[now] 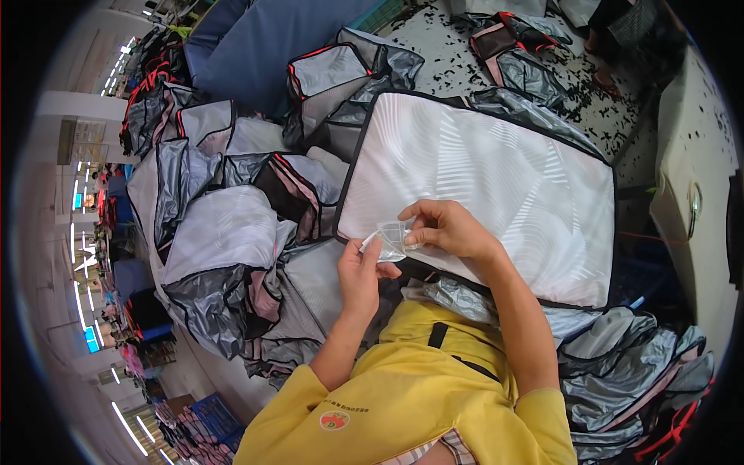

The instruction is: Inspecting and organizing grey and pink insulated bags in a manufacturing facility.

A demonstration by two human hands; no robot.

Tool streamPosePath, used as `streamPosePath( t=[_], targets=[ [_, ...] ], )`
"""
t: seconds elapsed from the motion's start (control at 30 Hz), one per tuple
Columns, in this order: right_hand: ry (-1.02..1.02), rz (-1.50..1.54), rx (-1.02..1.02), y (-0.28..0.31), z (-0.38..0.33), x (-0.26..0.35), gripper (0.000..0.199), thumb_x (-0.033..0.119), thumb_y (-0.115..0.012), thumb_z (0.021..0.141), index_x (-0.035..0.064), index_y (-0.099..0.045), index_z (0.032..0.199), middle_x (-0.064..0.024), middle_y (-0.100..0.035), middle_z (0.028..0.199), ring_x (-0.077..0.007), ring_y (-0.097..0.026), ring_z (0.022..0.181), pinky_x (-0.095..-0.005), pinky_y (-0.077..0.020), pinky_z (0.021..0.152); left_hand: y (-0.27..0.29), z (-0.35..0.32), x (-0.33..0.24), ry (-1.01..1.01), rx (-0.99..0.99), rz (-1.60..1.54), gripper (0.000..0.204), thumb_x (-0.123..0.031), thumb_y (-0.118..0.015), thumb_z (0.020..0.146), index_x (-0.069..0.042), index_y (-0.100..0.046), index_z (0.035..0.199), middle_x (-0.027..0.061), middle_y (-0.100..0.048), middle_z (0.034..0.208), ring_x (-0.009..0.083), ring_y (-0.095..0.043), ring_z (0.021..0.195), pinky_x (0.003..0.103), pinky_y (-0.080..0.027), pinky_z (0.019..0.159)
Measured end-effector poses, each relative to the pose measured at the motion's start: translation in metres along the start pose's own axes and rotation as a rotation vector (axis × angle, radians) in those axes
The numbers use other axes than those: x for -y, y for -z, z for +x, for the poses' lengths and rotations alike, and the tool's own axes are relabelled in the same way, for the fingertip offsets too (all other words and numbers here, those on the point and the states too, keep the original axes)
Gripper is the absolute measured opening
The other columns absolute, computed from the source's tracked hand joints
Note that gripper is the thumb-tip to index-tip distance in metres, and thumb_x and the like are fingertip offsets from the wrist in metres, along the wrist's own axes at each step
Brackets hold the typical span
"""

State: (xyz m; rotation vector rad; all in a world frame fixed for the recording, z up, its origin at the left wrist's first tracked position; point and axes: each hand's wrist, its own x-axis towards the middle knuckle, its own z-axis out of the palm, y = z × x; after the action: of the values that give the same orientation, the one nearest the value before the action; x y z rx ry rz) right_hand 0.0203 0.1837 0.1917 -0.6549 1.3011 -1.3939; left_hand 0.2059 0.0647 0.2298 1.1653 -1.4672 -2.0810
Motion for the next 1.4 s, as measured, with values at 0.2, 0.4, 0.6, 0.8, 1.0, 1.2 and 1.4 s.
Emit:
streamPosePath(
  t=[0.2,0.4,0.6,0.8,1.0,1.2,1.4],
  targets=[
    [0.003,-0.054,-0.034,-0.002,0.0,0.004,0.036,0.013,-0.082,0.091,0.0012,-0.07,0.123,0.0014,-0.066,0.082,-0.006,-0.059,0.073,-0.0235,-0.0502,0.064,-0.001,0.0,-0.002,0.001,-0.005,-0.023,0.026,-0.024,-0.066,0.106,0.0,-0.061,0.113,0.0114,-0.073,0.092,0.015,-0.069,0.06,0.027,-0.058,0.055],
    [-0.022,-0.076,-0.058,-0.004,-0.001,0.01,0.034,0.013,-0.082,0.092,0.0015,-0.07,0.122,0.0026,-0.065,0.08,-0.0053,-0.058,0.071,-0.0232,-0.0499,0.063,0.002,0.001,-0.002,0.036,0.002,-0.057,0.024,-0.023,-0.066,0.106,0.0,-0.062,0.111,0.011,-0.073,0.092,0.0152,-0.069,0.06,0.028,-0.058,0.054],
    [0.012,0.032,-0.283,0.007,0.003,0.003,0.027,0.015,-0.073,0.1,-0.0008,-0.069,0.122,0.0011,-0.067,0.083,-0.0061,-0.059,0.071,-0.0234,-0.0507,0.065,0.005,0.003,0.002,0.049,0.001,-0.055,0.022,-0.022,-0.067,0.105,-0.001,-0.063,0.108,0.0102,-0.073,0.089,0.0161,-0.069,0.057,0.028,-0.058,0.053],
    [0.211,0.068,-0.999,0.1,-0.021,-0.025,0.024,0.019,-0.069,0.102,-0.0022,-0.071,0.113,-0.0076,-0.07,0.097,-0.0149,-0.064,0.083,-0.0301,-0.0531,0.073,0.013,0.002,0.008,0.06,0.003,0.005,0.023,-0.022,-0.065,0.105,0.001,-0.063,0.108,0.0105,-0.073,0.088,0.0173,-0.069,0.058,0.029,-0.057,0.053],
    [-0.559,-1.028,-1.579,0.214,-0.107,-0.063,0.076,0.048,-0.076,0.092,0.0066,-0.05,0.15,-0.0271,-0.037,0.159,-0.0458,-0.025,0.153,-0.0593,-0.0274,0.121,0.018,0.002,0.011,0.055,0.142,0.158,0.019,-0.018,-0.061,0.106,0.002,-0.062,0.107,0.0098,-0.071,0.086,0.0184,-0.068,0.059,0.03,-0.057,0.055],
    [-0.861,-0.659,-1.454,0.248,-0.146,-0.044,0.08,0.065,-0.064,0.095,0.0014,-0.052,0.143,-0.0312,-0.064,0.133,-0.0485,-0.058,0.13,-0.0553,-0.0462,0.107,0.025,0.002,0.011,-0.002,0.215,0.135,0.016,-0.014,-0.062,0.105,-0.002,-0.057,0.097,0.0106,-0.071,0.082,0.015,-0.062,0.051,0.028,-0.055,0.057],
    [-0.58,-0.584,-1.569,0.183,-0.184,-0.052,0.075,0.068,-0.065,0.092,-0.0004,-0.064,0.122,-0.0314,-0.068,0.125,-0.0493,-0.065,0.118,-0.0553,-0.0505,0.1,0.069,0.01,0.013,0.077,0.193,0.295,0.028,-0.03,-0.065,0.105,-0.007,-0.06,0.09,0.0077,-0.068,0.073,0.0118,-0.057,0.05,0.027,-0.048,0.053]
  ],
)
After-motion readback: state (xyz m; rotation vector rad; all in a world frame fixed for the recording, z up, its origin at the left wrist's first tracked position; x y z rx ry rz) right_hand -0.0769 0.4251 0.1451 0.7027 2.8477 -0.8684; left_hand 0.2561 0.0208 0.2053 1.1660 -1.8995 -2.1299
